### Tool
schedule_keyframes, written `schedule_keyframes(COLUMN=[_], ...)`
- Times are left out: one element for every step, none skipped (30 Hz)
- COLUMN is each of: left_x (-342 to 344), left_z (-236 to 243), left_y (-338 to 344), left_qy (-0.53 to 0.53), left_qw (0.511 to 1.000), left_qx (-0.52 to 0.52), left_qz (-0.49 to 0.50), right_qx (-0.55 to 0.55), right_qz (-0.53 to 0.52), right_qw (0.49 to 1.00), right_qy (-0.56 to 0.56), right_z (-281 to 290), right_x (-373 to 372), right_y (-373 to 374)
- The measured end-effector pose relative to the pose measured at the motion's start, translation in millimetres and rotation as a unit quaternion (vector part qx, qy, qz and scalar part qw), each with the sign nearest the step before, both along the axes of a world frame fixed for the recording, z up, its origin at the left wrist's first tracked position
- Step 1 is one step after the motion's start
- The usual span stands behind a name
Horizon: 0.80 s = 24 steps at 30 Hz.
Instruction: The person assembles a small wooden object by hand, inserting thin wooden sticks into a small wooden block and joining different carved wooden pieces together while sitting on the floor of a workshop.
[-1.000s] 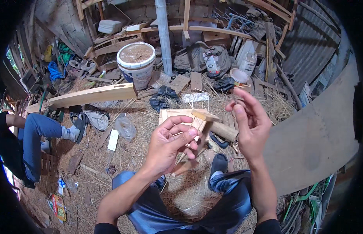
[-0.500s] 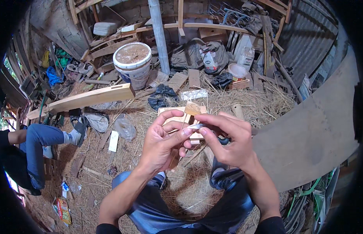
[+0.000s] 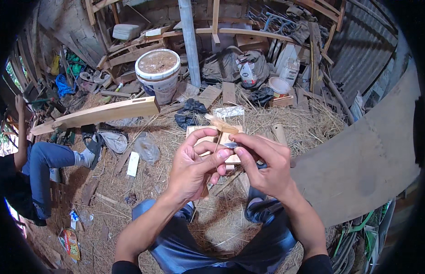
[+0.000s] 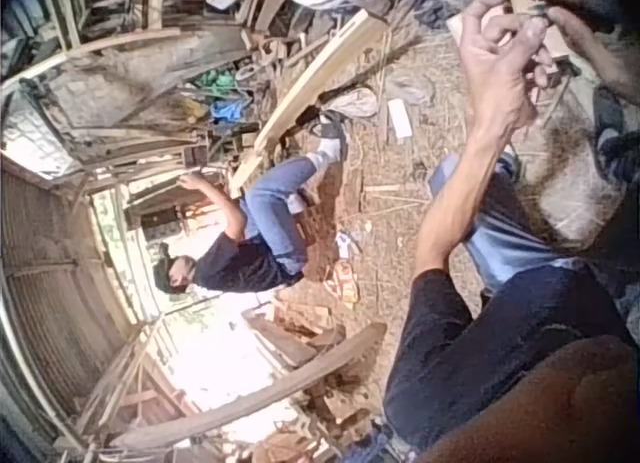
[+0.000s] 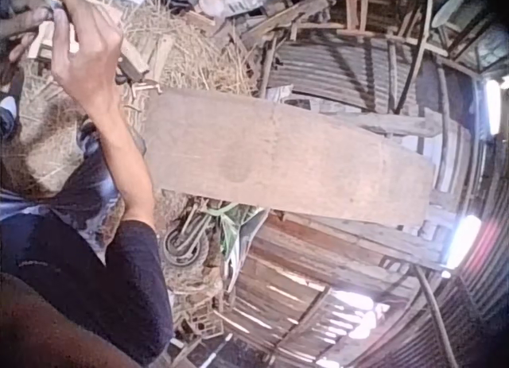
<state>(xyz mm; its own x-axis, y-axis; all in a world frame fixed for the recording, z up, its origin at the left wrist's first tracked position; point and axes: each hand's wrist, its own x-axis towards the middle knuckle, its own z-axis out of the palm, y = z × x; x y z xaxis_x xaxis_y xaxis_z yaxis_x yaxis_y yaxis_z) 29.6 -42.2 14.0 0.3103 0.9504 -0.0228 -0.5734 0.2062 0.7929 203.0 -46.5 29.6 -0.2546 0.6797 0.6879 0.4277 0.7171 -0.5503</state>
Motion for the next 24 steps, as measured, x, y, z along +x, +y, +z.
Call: schedule_keyframes(left_x=[1.8,2.6,2.2,1.4,0.8,0.6,0.8,1.0,2.4,4.6,5.8,5.9,4.7,3.6,2.6,3.0,3.0,3.1,3.0,2.9,2.6,2.2,2.2,2.3], left_z=[0.4,0.7,0.6,-0.1,-0.9,-2.5,-3.5,-4.0,-3.9,-3.4,-2.7,-4.2,-5.0,-5.5,-5.5,-5.9,-5.9,-5.8,-4.9,-3.6,-3.1,-4.3,-4.1,-3.7], left_y=[-1.0,-1.7,-1.4,-0.5,0.3,0.3,-0.6,-1.8,-3.9,-6.2,-7.2,-5.3,-4.5,-3.6,-2.9,-2.4,-2.0,-1.9,-1.9,-2.1,-2.2,-1.8,-1.7,-1.8], left_qy=[-0.007,-0.013,-0.006,0.002,0.010,0.023,0.036,0.049,0.045,0.042,0.038,0.025,0.026,0.027,0.027,0.024,0.020,0.017,0.020,0.023,0.026,0.023,0.022,0.021], left_qw=[1.000,1.000,1.000,1.000,1.000,1.000,0.999,0.999,0.999,0.999,0.999,0.999,0.999,0.999,0.999,1.000,1.000,1.000,1.000,1.000,1.000,1.000,1.000,1.000], left_qx=[-0.005,-0.010,-0.008,-0.005,-0.003,0.001,0.007,0.012,0.011,0.010,0.010,0.019,0.018,0.018,0.017,0.017,0.018,0.018,0.016,0.014,0.013,0.010,0.010,0.010], left_qz=[0.002,0.004,0.005,0.007,0.008,0.007,0.004,0.002,-0.004,-0.008,-0.012,-0.011,-0.011,-0.011,-0.011,-0.010,-0.009,-0.007,-0.006,-0.004,-0.003,-0.006,-0.007,-0.009], right_qx=[0.013,0.018,0.023,0.028,0.009,-0.011,-0.028,-0.046,-0.064,-0.081,-0.071,-0.061,-0.055,-0.084,-0.074,-0.064,-0.054,-0.031,-0.027,-0.024,-0.020,-0.024,-0.028,-0.032], right_qz=[-0.004,-0.008,-0.012,-0.016,-0.029,-0.043,-0.058,-0.050,-0.041,-0.031,-0.024,-0.017,-0.009,-0.028,-0.019,-0.016,-0.012,-0.018,-0.014,-0.011,-0.008,-0.011,-0.006,-0.001], right_qw=[1.000,1.000,1.000,0.999,0.999,0.999,0.998,0.995,0.988,0.979,0.981,0.982,0.983,0.992,0.994,0.996,0.998,0.999,0.999,1.000,1.000,1.000,1.000,0.999], right_qy=[0.004,0.011,0.018,0.025,0.025,0.026,0.026,0.079,0.132,0.184,0.181,0.178,0.178,0.088,0.073,0.057,0.041,0.040,0.026,0.012,-0.001,0.014,0.011,0.008], right_z=[-1.7,-3.7,-6.0,-7.2,-7.4,-7.5,-5.9,-5.8,-6.8,-7.1,-6.5,-5.8,-7.2,0.6,3.9,6.0,6.3,5.3,5.5,6.3,7.0,7.1,8.1,9.4], right_x=[-1.8,-3.3,-4.5,-5.7,-6.5,-7.2,-7.2,-5.0,-0.9,2.5,4.4,6.0,7.3,12.6,10.8,9.9,8.8,7.4,8.3,9.5,10.3,8.1,8.1,8.3], right_y=[1.0,1.8,2.3,2.5,1.6,0.6,-0.2,1.7,5.4,8.5,9.4,9.8,10.0,3.7,1.9,-0.4,-1.4,-1.0,-0.7,-0.8,-1.3,-2.8,-3.5,-3.8])
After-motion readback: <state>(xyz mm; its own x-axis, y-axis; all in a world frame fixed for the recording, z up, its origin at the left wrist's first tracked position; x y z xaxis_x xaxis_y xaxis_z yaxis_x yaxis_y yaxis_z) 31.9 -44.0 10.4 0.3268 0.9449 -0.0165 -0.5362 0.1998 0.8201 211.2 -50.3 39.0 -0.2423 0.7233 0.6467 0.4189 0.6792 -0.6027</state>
